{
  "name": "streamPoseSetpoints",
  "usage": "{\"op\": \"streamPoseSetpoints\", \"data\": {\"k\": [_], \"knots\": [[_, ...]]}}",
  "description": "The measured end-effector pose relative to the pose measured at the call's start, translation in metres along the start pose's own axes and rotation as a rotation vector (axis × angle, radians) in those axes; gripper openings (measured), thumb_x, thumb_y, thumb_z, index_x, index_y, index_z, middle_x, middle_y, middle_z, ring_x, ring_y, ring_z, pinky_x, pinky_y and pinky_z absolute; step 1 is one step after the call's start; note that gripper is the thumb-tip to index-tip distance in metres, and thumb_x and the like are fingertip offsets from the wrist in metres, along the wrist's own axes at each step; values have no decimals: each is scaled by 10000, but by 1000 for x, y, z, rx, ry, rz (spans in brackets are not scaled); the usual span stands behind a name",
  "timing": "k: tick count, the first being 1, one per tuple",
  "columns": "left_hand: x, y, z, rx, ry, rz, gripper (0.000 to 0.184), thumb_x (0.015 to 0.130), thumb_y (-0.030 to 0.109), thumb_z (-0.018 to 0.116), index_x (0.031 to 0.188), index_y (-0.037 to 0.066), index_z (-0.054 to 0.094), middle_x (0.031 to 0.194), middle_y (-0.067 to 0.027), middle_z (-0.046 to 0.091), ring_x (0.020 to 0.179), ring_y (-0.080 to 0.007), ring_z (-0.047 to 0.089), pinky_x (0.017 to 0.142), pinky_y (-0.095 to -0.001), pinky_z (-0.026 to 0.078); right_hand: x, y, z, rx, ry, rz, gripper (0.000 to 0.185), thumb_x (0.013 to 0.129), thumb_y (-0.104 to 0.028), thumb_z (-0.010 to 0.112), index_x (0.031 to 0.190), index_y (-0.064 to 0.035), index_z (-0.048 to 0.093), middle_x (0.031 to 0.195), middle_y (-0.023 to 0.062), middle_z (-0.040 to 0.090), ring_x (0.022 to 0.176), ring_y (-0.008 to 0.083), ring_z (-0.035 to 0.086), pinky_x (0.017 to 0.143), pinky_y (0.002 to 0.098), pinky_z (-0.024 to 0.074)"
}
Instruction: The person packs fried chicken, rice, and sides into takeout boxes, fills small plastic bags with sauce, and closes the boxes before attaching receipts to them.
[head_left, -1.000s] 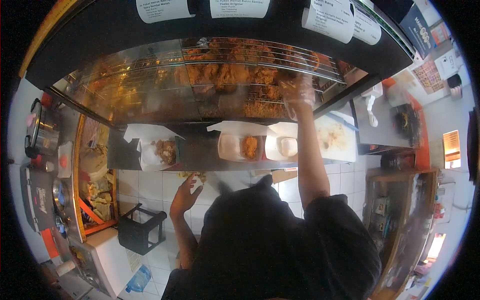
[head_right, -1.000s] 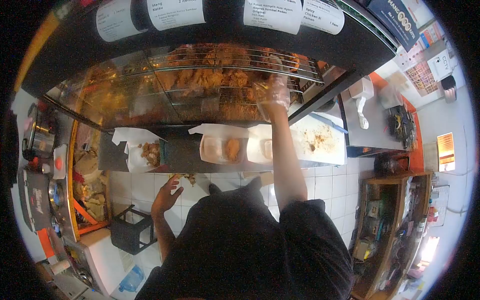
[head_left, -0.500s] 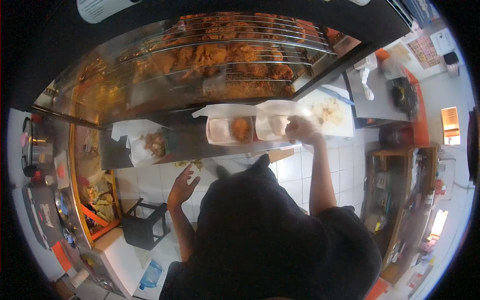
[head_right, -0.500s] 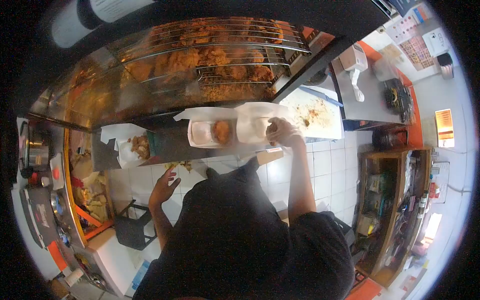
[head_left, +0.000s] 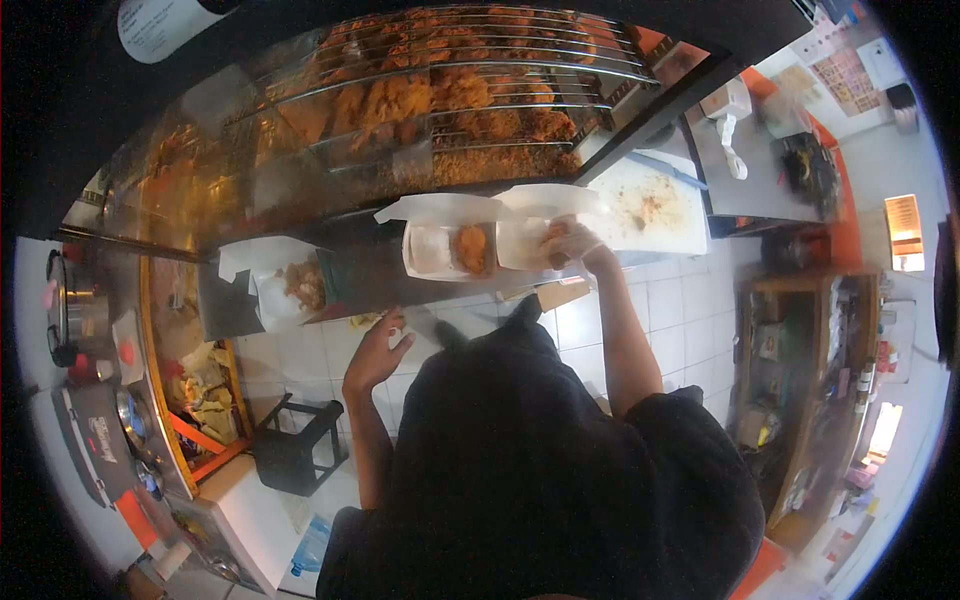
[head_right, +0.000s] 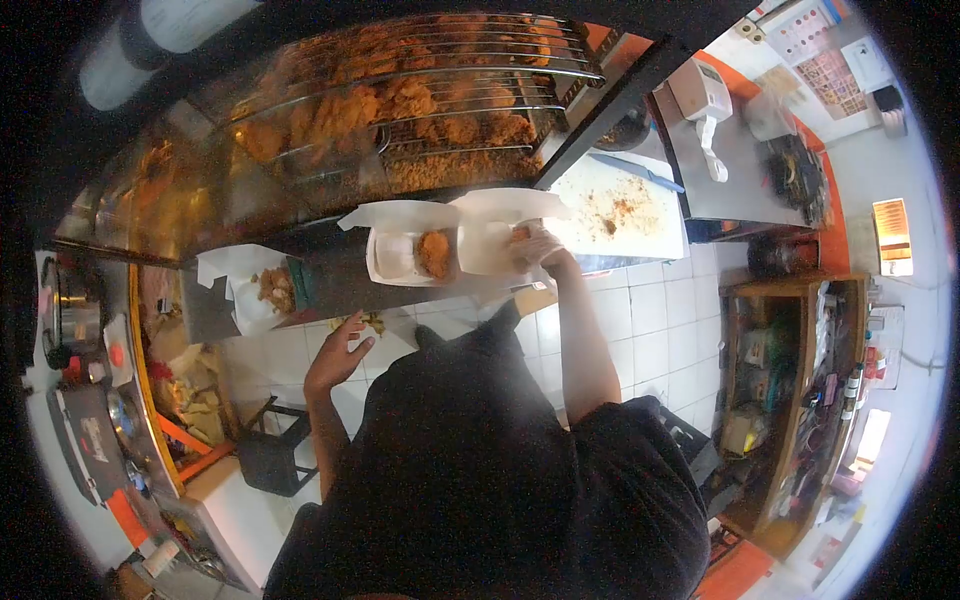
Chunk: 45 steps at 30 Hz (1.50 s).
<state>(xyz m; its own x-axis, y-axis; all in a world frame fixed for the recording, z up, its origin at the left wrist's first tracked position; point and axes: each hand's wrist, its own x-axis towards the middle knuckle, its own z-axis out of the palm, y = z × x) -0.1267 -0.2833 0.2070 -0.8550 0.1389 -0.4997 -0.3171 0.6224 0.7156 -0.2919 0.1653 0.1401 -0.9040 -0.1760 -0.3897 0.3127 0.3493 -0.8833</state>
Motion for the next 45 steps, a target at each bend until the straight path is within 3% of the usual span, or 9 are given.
{"op": "streamPoseSetpoints", "data": {"k": [7, 9, 19, 26, 32, 35, 36, 42, 45], "knots": [[-1, -9, 25, -17, -50, 91, 715, 969, 365, 671, 1541, 47, 383, 1336, -237, 620, 1199, -362, 627, 1034, -429, 478, -10, -18, 10, 465, -63, 187, 511, 789, -110, 832, 1246, -80, 606, 1050, 88, 685, 883, 204, 673, 722, 329, 559], [-2, -15, 29, -3, -62, 103, 715, 969, 371, 670, 1540, 47, 385, 1338, -238, 619, 1189, -364, 630, 1024, -432, 482, 10, 10, 9, -289, 99, 100, 535, 783, -118, 816, 1265, -61, 592, 984, 89, 701, 884, 212, 689, 727, 346, 565], [1, -1, 18, 18, 3, 78, 693, 965, 339, 677, 1528, 39, 406, 1325, -248, 621, 1163, -354, 639, 1014, -424, 487, -20, -20, 2, -764, 400, -55, 349, 886, -218, 673, 1210, -93, 702, 1105, 170, 730, 976, 269, 703, 865, 353, 556], [41, 123, 51, 99, -334, 442, 699, 979, 314, 687, 1553, 87, 361, 1435, -230, 547, 1348, -340, 534, 1096, -462, 457, -76, -66, -33, 287, 219, 189, 385, 975, -286, 676, 1238, -4, 671, 1148, 120, 733, 1014, 231, 694, 868, 345, 527], [61, 304, 121, 173, 45, 1080, 970, 901, 219, 727, 1622, 43, 102, 1608, -264, 276, 1409, -421, 433, 1132, -530, 432, -64, -97, -46, 919, 814, -106, 725, 991, -441, 646, 1583, -143, 352, 1449, 121, 538, 1156, 231, 610, 1009, 392, 464], [71, 369, 142, 182, 21, 1032, 880, 898, 146, 659, 1608, 20, 155, 1582, -284, 298, 1383, -438, 448, 1083, -498, 473, -74, -95, -84, 978, 635, -208, 594, 1037, -413, 571, 1525, -122, 399, 1362, 111, 569, 1136, 231, 606, 969, 376, 495], [96, 371, 171, 176, 268, 1230, 759, 929, 120, 581, 1586, 19, 215, 1547, -293, 341, 1324, -448, 500, 1046, -468, 492, -95, -106, -89, 1013, 551, -358, 538, 1048, -397, 554, 1489, -111, 440, 1321, 101, 588, 1131, 230, 607, 952, 369, 506], [102, 434, 201, 205, 165, 982, 632, 944, 56, 500, 1547, 41, 312, 1414, -271, 466, 1182, -451, 588, 986, -489, 499, -87, -76, -165, 215, 740, -485, 425, 1078, -297, 450, 1439, -76, 483, 1167, 70, 620, 1084, 225, 595, 922, 387, 486], [174, 451, 256, 223, 514, 1165, 683, 907, 50, 561, 1546, 18, 320, 1123, -163, 538, 879, -288, 662, 658, -341, 596, -120, -129, -156, -225, 785, -326, 460, 1081, -307, 481, 1402, 22, 494, 1275, 127, 593, 1165, 250, 580, 1016, 380, 471]]}}
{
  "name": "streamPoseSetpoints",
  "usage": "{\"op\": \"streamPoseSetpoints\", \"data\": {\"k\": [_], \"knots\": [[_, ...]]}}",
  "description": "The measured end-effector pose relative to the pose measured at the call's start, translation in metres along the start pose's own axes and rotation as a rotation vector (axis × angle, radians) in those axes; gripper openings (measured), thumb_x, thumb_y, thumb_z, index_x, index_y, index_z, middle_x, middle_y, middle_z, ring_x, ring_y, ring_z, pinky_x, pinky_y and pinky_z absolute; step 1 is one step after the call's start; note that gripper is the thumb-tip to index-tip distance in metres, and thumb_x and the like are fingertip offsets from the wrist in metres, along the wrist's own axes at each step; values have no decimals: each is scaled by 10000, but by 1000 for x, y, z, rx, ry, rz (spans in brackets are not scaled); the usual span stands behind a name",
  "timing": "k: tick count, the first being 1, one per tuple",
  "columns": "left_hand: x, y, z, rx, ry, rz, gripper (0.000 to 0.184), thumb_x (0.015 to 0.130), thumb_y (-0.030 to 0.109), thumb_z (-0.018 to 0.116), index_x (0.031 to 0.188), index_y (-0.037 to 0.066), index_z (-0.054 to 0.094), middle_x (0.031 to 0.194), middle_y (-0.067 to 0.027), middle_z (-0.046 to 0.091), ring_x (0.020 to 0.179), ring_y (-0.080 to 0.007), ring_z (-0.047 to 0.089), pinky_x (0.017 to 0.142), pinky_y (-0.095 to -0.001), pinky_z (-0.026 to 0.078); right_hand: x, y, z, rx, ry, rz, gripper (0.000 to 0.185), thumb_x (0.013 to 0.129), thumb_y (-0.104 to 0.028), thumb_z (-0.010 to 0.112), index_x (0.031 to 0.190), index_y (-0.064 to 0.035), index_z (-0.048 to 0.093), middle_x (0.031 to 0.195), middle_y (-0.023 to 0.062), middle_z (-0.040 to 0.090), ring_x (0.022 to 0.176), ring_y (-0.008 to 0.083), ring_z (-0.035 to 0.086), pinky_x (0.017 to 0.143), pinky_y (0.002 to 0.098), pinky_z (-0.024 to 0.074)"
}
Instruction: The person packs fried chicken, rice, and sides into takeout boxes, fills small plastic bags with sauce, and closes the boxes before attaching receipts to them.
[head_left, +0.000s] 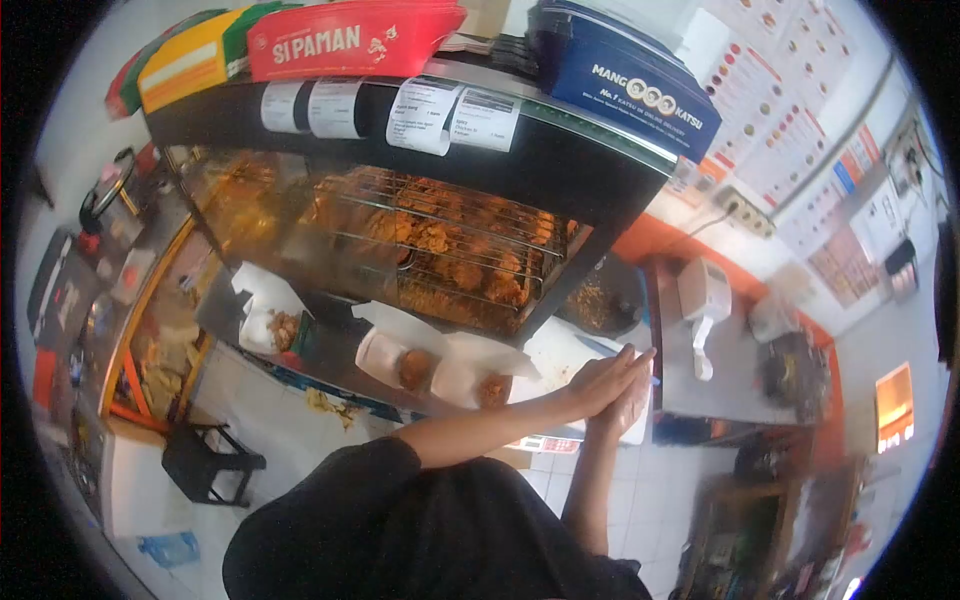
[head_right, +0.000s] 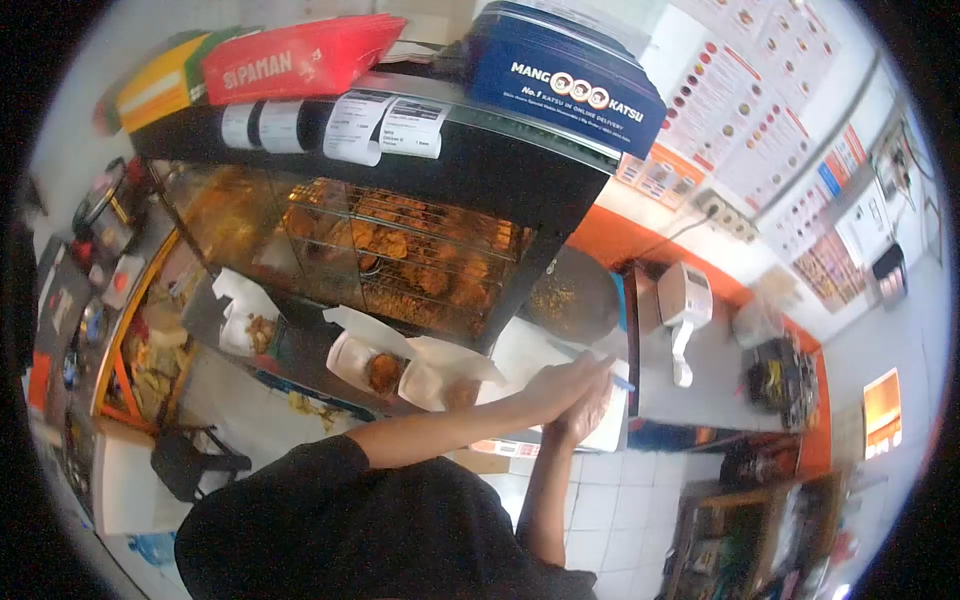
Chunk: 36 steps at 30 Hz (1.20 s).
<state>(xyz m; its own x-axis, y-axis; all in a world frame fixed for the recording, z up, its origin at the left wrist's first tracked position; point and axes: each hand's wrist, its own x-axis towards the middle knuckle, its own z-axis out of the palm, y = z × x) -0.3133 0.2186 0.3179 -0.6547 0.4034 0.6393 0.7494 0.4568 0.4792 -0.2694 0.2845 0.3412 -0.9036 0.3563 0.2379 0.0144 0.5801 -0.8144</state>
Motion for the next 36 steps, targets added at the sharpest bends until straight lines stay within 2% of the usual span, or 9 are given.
{"op": "streamPoseSetpoints", "data": {"k": [3, 7, 14, 18, 21, 24, 27, 31, 36], "knots": [[38, -28, 28, 49, 275, 153, 651, 920, 86, 572, 1534, 43, 362, 1098, -182, 577, 846, -321, 673, 638, -391, 585, -31, -23, 2, 728, 95, -20, 498, 1077, -249, 466, 1451, 78, 434, 1434, 192, 513, 1311, 289, 514, 1115, 377, 394], [75, -87, 51, -286, 116, -306, 642, 924, 132, 590, 1528, 84, 379, 1226, -225, 598, 1001, -398, 657, 816, -501, 551, -58, -21, -36, 93, -100, -517, 610, 1000, -88, 583, 1537, 42, 326, 1610, 246, 315, 1472, 351, 363, 1180, 448, 321], [4, -31, -18, 4, 224, -119, 708, 930, 141, 654, 1558, 69, 335, 1261, -177, 592, 1049, -309, 647, 953, -439, 525, 71, 71, -31, 416, -379, -234, 374, 896, -92, 725, 1242, 11, 626, 1138, 151, 671, 1028, 224, 636, 864, 367, 515], [-55, -16, -104, -187, 75, -458, 580, 918, 126, 704, 1456, 73, 495, 1308, -145, 569, 1069, -247, 650, 951, -409, 528, 158, 167, 37, -352, -826, -601, 212, 873, -79, 674, 1068, -2, 706, 911, 110, 749, 778, 253, 706, 708, 432, 539], [-75, -29, -180, -214, 334, -657, 354, 949, 151, 715, 1276, 42, 633, 1203, -105, 628, 1029, -203, 653, 832, -329, 551, 175, 143, 96, -798, -1118, -560, 366, 872, -226, 705, 1199, -61, 707, 1165, 202, 726, 986, 367, 711, 833, 461, 538], [-87, -70, -238, 77, 823, -516, 356, 993, 228, 676, 1291, 45, 614, 1180, -107, 634, 1023, -219, 647, 875, -356, 528, 164, 118, 126, 55, -474, -692, 467, 880, -288, 719, 1289, -67, 672, 1385, 227, 606, 1249, 409, 586, 1049, 478, 459], [-84, -115, -291, 335, 991, -504, 488, 1024, 287, 613, 1427, 36, 499, 1344, -164, 540, 1203, -292, 564, 1016, -417, 454, 171, 105, 119, -519, -578, -975, 599, 896, -258, 728, 1438, -72, 551, 1494, 245, 498, 1424, 408, 414, 1189, 492, 313], [-79, -155, -327, 723, 880, -299, 744, 1052, 343, 515, 1606, -16, 170, 1650, -242, 197, 1520, -415, 225, 1214, -497, 239, 127, 89, 50, 463, -1225, -114, 608, 940, -80, 691, 1493, -21, 446, 1314, 152, 642, 1128, 211, 664, 969, 318, 524], [-76, -200, -314, 798, 888, -221, 1050, 973, 706, 410, 1615, -30, 26, 1663, -321, 17, 1537, -514, 8, 1207, -651, 24, 88, 99, -36, 250, -1002, 49, 571, 958, -89, 697, 1467, 17, 462, 1234, 171, 682, 1107, 210, 666, 950, 320, 527]]}}
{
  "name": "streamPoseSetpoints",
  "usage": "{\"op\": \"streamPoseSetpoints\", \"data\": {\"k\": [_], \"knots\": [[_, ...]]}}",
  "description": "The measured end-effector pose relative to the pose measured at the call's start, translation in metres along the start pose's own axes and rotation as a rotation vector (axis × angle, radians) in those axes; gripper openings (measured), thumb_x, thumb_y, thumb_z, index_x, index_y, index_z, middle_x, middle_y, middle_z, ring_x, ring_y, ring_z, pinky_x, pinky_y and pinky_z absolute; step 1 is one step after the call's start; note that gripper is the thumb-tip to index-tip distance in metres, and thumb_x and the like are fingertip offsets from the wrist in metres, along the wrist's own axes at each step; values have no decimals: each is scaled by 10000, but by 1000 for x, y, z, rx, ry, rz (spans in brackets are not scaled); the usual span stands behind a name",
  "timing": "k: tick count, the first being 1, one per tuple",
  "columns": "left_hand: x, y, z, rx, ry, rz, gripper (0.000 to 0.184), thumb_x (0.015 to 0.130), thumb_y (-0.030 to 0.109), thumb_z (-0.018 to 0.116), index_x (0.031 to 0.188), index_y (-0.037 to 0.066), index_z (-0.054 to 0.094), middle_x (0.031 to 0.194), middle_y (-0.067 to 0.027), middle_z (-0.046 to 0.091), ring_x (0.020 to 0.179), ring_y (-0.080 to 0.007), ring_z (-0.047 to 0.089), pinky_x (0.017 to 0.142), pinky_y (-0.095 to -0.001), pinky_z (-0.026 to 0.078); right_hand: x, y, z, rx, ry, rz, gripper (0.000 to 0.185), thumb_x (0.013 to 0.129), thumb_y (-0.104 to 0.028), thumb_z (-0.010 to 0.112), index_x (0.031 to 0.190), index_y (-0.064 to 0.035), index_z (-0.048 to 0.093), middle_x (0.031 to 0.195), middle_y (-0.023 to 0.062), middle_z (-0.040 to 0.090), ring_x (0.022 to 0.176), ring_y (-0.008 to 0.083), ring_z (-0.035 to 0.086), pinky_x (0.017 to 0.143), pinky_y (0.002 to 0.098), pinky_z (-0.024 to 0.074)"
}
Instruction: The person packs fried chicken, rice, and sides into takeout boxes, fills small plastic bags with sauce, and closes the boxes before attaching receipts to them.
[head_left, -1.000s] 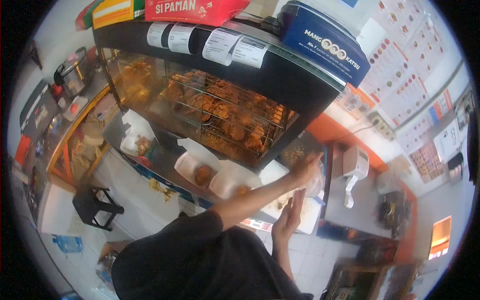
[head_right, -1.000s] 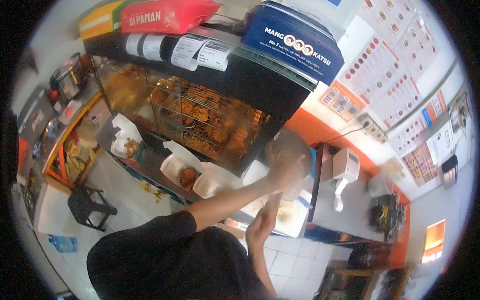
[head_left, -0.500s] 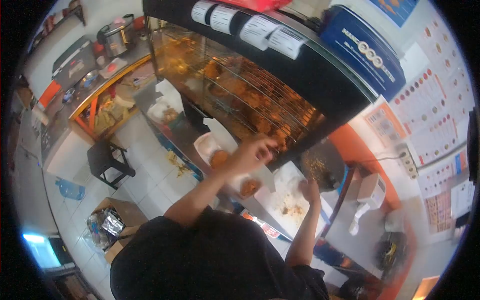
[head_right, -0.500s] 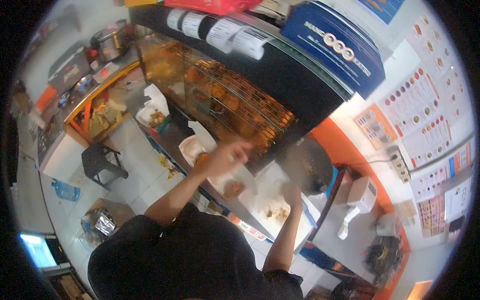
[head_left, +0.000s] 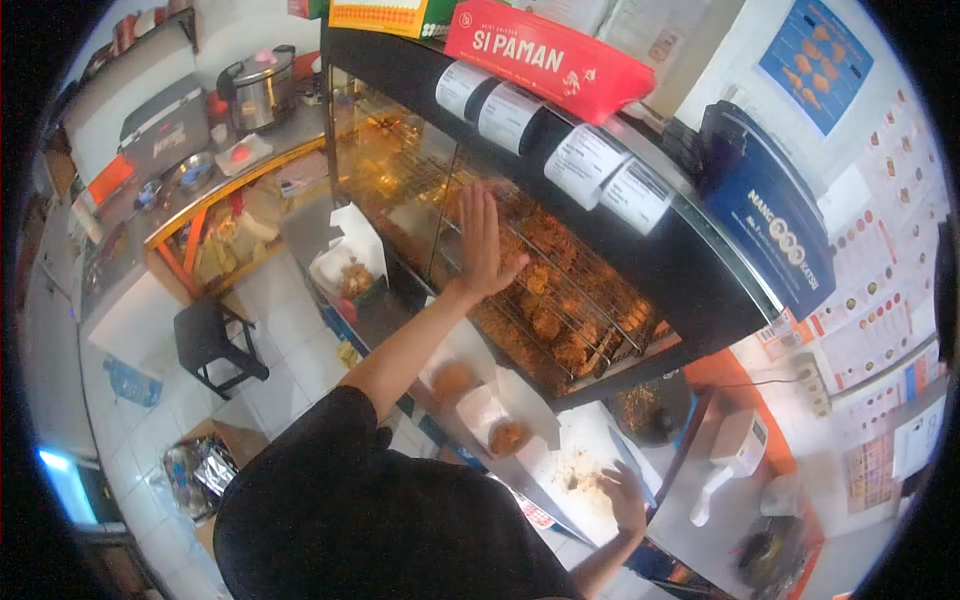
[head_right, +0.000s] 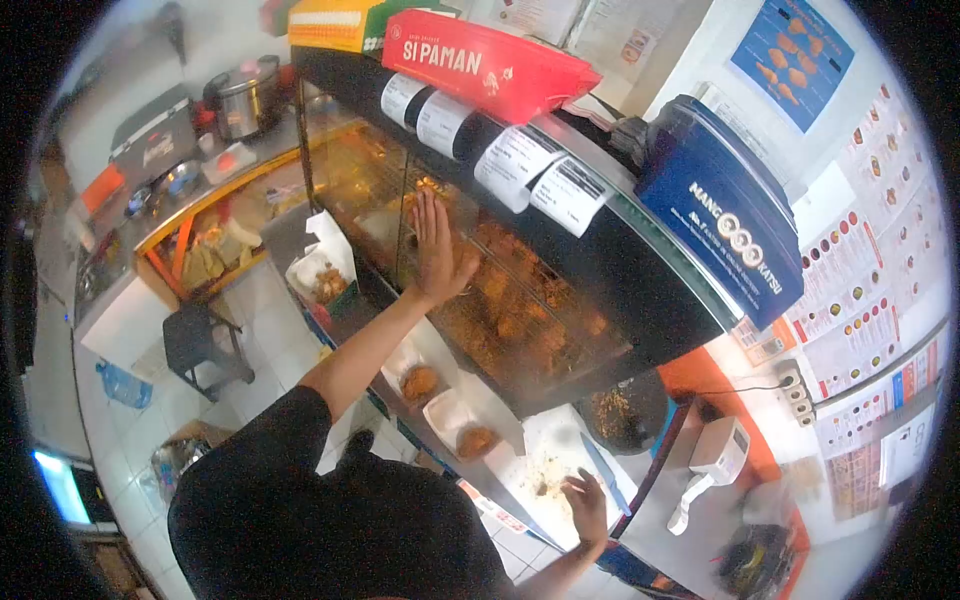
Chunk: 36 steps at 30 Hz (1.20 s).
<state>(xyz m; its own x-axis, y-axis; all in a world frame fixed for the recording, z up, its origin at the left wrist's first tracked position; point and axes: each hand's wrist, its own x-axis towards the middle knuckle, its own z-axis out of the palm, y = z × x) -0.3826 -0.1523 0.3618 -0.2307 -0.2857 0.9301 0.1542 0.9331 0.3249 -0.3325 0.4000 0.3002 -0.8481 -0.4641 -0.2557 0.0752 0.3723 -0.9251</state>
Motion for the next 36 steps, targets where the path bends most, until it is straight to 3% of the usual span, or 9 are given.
{"op": "streamPoseSetpoints", "data": {"k": [5, 11, 14, 18, 21, 25, 31, 33, 36], "knots": [[-20, 37, 7, -74, -113, 50, 1019, 993, 688, 378, 1617, -11, -23, 1664, -319, -2, 1539, -509, -10, 1201, -670, 0, -22, -126, 35, -79, 181, -311, 260, 960, -17, 668, 1208, 22, 600, 1121, 92, 670, 1119, 187, 634, 949, 319, 510], [-40, 94, -16, -547, -243, 243, 902, 1025, 502, 504, 1614, -1, 41, 1633, -334, 128, 1514, -500, 166, 1209, -608, 159, 37, -327, 152, -114, 460, -830, 143, 960, -15, 655, 1091, -12, 597, 1246, 103, 657, 1104, 153, 609, 960, 306, 468], [4, 90, -60, -801, 69, -77, 674, 1015, 286, 573, 1514, -38, 256, 1504, -267, 371, 1374, -375, 420, 1151, -527, 323, 83, -372, 197, 67, 694, -1028, 147, 967, -39, 665, 1094, -12, 597, 1205, 106, 666, 1052, 135, 606, 932, 286, 463], [109, 78, -82, -982, 15, -190, 624, 1024, 156, 585, 1532, -12, 264, 1431, -211, 479, 1297, -284, 511, 1119, -425, 391, 108, -387, 222, 97, 847, -1005, 131, 947, -40, 722, 1013, -22, 611, 968, 35, 664, 876, 74, 598, 798, 217, 461], [133, 92, -71, -1218, -58, -365, 694, 943, 39, 713, 1511, 2, 316, 1173, -136, 631, 1051, -188, 644, 925, -315, 524, 107, -386, 224, 159, 834, -925, 118, 940, -2, 721, 1011, -20, 629, 901, -4, 657, 807, 40, 584, 722, 179, 448], [113, 80, -92, -1440, -253, -626, 593, 949, 60, 715, 1453, -22, 413, 1092, -123, 664, 1009, -177, 670, 887, -314, 557, 78, -356, 224, 72, 740, -798, 87, 955, -13, 697, 1033, -11, 658, 943, 8, 656, 845, 51, 590, 738, 176, 446], [-10, -47, -179, -882, -1029, -626, 281, 933, 148, 722, 1179, 14, 702, 1171, -127, 713, 1091, -177, 668, 901, -348, 538, 22, -193, 230, 4, 465, -352, 57, 965, -38, 664, 1013, -10, 656, 901, 5, 601, 846, 87, 568, 752, 229, 458], [-85, -100, -211, -592, -947, -393, 276, 855, 92, 752, 1109, -11, 722, 1160, -153, 715, 1067, -218, 689, 886, -340, 543, 7, -140, 249, -73, 421, -157, 84, 948, -26, 618, 1006, 7, 669, 886, 55, 680, 854, 122, 616, 778, 271, 497], [-151, -155, -278, -440, -969, -593, 210, 792, 76, 766, 967, -33, 724, 1094, -192, 704, 934, -273, 712, 841, -360, 570, -16, -41, 270, -32, 400, 29, 192, 888, 11, 592, 1046, 55, 692, 853, 93, 704, 766, 148, 661, 716, 297, 531]]}}
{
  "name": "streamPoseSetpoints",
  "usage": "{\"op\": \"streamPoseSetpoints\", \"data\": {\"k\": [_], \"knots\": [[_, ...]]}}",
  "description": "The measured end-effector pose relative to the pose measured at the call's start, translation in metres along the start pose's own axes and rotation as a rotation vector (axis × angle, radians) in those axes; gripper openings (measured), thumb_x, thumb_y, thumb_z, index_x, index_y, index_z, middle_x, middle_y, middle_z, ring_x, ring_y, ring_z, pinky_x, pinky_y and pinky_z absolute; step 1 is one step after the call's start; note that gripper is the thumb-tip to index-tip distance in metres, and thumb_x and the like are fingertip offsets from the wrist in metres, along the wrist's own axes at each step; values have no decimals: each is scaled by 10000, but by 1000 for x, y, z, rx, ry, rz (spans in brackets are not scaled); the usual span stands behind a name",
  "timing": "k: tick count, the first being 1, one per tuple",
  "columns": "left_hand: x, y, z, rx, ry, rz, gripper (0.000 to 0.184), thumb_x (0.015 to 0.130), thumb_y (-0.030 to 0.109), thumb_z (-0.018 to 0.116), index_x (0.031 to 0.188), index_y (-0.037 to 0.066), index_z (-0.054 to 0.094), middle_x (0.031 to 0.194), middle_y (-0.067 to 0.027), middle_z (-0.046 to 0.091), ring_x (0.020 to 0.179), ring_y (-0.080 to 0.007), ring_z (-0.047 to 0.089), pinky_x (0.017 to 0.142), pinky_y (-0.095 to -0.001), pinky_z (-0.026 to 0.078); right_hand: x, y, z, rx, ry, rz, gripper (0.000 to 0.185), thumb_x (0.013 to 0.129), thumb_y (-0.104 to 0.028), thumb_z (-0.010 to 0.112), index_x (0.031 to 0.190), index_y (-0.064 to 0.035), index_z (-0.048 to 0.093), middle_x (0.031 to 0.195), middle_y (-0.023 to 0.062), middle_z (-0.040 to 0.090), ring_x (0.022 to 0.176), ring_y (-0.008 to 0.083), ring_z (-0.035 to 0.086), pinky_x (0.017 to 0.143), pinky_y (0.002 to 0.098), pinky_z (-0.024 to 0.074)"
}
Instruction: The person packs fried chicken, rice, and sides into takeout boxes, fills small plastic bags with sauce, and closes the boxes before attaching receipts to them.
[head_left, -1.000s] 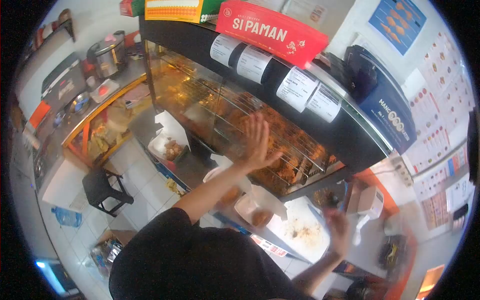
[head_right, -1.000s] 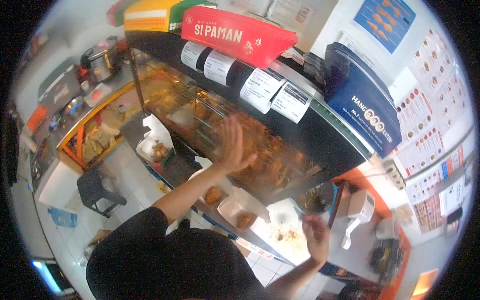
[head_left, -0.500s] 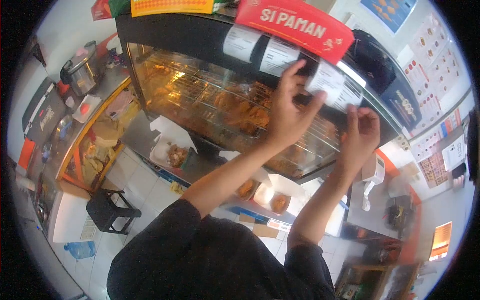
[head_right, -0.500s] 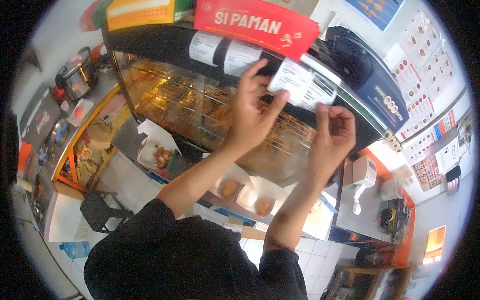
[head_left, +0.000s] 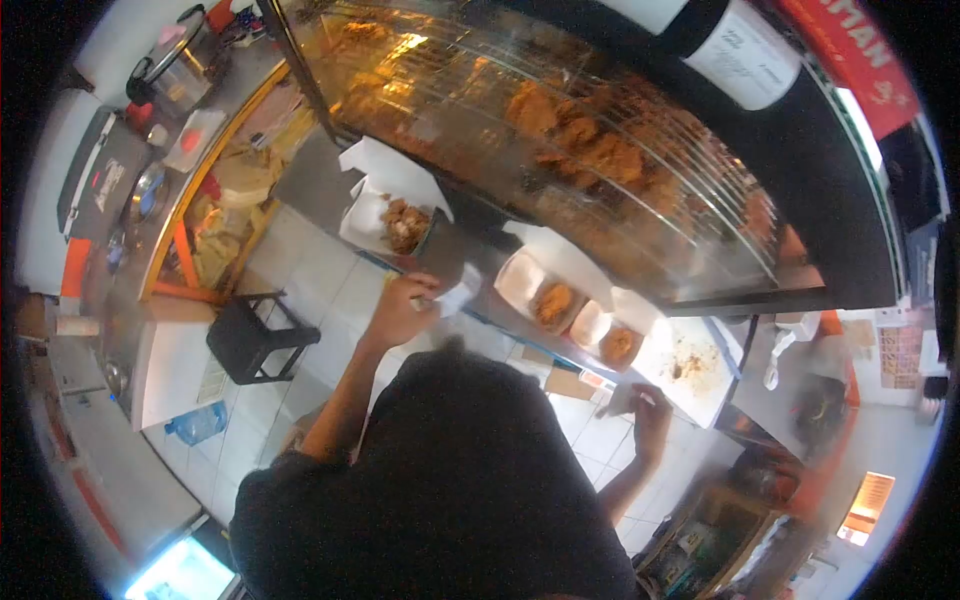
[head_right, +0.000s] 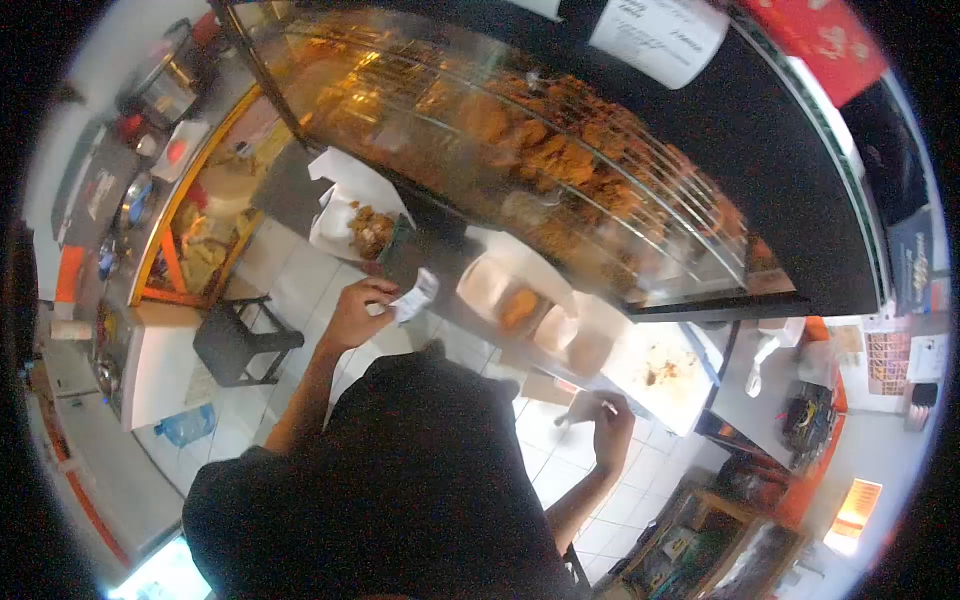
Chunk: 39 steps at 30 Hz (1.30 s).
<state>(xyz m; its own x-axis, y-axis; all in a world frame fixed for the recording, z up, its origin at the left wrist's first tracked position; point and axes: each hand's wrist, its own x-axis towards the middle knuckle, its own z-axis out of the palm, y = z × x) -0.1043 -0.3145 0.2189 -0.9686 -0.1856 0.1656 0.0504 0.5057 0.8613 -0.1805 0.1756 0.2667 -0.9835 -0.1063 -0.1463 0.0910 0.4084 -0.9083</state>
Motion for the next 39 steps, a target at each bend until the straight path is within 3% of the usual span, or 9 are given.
{"op": "streamPoseSetpoints", "data": {"k": [7, 11, 13, 21, 27, 29, 33, 36, 39], "knots": [[24, -40, -34, 15, 92, -365, 292, 761, -19, 655, 1030, 12, 548, 914, -176, 683, 864, -315, 698, 762, -444, 547, 35, 106, -7, -377, -104, 265, 175, 899, -104, 590, 928, 43, 680, 792, 165, 694, 722, 233, 690, 679, 373, 543], [79, -88, -10, 540, 56, -319, 311, 835, 116, 646, 1121, 20, 572, 1011, -219, 687, 952, -412, 680, 834, -508, 544, 53, 72, -10, -376, 75, 352, 266, 935, -211, 591, 930, 38, 684, 850, 217, 710, 784, 306, 713, 730, 421, 558], [96, -111, 2, 636, 57, -374, 331, 880, 187, 639, 1160, 22, 579, 1060, -237, 685, 995, -440, 668, 869, -522, 540, 69, 116, -20, -772, 193, 146, 366, 952, -316, 601, 995, 35, 696, 875, 226, 713, 840, 336, 713, 785, 446, 562], [106, -125, 45, 687, -135, -269, 601, 1025, 519, 447, 1296, 0, 586, 1224, -277, 657, 1090, -448, 659, 938, -562, 518, 80, 108, 36, -431, -85, 334, 454, 971, -375, 612, 1224, -2, 667, 1071, 244, 733, 965, 368, 718, 848, 440, 546], [108, -65, 121, 589, -129, -150, 544, 1004, 490, 502, 1031, -13, 707, 963, -260, 725, 956, -443, 702, 841, -544, 559, 82, 126, 53, -603, 111, 99, 294, 966, -214, 583, 1188, -38, 661, 1044, 228, 723, 1007, 387, 696, 867, 459, 536], [115, -39, 134, 600, -219, -160, 476, 985, 442, 536, 976, 3, 720, 942, -246, 731, 920, -423, 714, 812, -526, 572, 80, 130, 53, -703, 114, -223, 245, 946, -163, 586, 1140, -38, 669, 1101, 230, 698, 1011, 384, 687, 864, 454, 537], [125, -40, 163, 751, -269, -179, 269, 922, 273, 600, 882, 50, 745, 920, -204, 748, 858, -351, 745, 766, -476, 597, 87, 150, 51, -500, 230, 262, 285, 901, -211, 652, 1119, -32, 690, 1136, 220, 685, 992, 385, 679, 855, 442, 541], [131, -49, 168, 790, -300, -179, 207, 910, 193, 590, 892, 66, 751, 911, -173, 758, 841, -318, 758, 737, -453, 606, 92, 148, 44, -613, -101, 223, 392, 878, -276, 703, 1174, -22, 665, 1108, 230, 687, 984, 405, 672, 857, 454, 539], [130, -42, 164, 850, -324, -171, 201, 918, 163, 574, 905, 61, 747, 908, -162, 762, 852, -310, 761, 734, -447, 609, 87, 147, 54, -658, -38, -3, 473, 867, -304, 724, 1237, -24, 627, 1087, 247, 687, 980, 432, 664, 851, 478, 530]]}}
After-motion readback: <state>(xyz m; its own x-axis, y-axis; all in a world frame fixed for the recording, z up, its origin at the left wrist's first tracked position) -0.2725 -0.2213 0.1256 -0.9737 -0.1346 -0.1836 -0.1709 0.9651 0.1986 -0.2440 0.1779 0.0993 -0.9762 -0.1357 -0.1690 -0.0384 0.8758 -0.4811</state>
